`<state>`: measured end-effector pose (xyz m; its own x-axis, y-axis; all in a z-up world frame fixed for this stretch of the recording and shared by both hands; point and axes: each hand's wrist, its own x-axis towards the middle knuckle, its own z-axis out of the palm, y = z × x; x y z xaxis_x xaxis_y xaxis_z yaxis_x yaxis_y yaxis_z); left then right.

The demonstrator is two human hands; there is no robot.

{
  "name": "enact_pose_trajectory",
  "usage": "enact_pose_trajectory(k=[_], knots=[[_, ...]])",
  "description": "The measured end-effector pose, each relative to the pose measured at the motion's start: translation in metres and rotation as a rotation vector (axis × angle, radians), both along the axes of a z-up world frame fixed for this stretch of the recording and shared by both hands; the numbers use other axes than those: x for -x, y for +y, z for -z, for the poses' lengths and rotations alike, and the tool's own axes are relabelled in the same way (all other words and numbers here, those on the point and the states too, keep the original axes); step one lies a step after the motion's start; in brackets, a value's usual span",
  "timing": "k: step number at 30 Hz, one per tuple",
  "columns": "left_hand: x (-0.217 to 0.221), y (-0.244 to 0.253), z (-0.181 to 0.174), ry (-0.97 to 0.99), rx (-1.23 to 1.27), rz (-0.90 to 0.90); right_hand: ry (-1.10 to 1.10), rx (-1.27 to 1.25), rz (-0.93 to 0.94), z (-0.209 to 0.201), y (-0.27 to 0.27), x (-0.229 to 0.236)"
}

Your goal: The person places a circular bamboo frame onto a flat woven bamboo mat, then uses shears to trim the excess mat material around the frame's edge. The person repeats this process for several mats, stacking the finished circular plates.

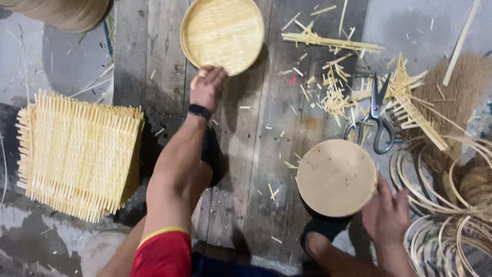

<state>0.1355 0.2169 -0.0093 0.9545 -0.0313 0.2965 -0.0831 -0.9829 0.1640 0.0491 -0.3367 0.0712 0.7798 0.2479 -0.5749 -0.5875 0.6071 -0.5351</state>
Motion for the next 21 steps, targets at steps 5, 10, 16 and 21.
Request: enact_pose_trajectory(k=[5, 10, 16, 21], knots=[[-0.027, 0.035, 0.010, 0.014, 0.042, -0.035, 0.064, 0.485, -0.258, 0.010, -0.013, 0.000], [-0.025, 0.047, 0.041, 0.006, 0.027, -0.064, 0.097, 0.496, -0.260, 0.015, -0.019, -0.001], [-0.018, 0.044, 0.036, 0.041, 0.050, -0.046, 0.066, 0.511, -0.261, 0.013, -0.018, -0.001], [-0.019, 0.044, 0.026, 0.056, 0.007, -0.009, 0.081, 0.513, -0.265, 0.009, -0.013, -0.004]])
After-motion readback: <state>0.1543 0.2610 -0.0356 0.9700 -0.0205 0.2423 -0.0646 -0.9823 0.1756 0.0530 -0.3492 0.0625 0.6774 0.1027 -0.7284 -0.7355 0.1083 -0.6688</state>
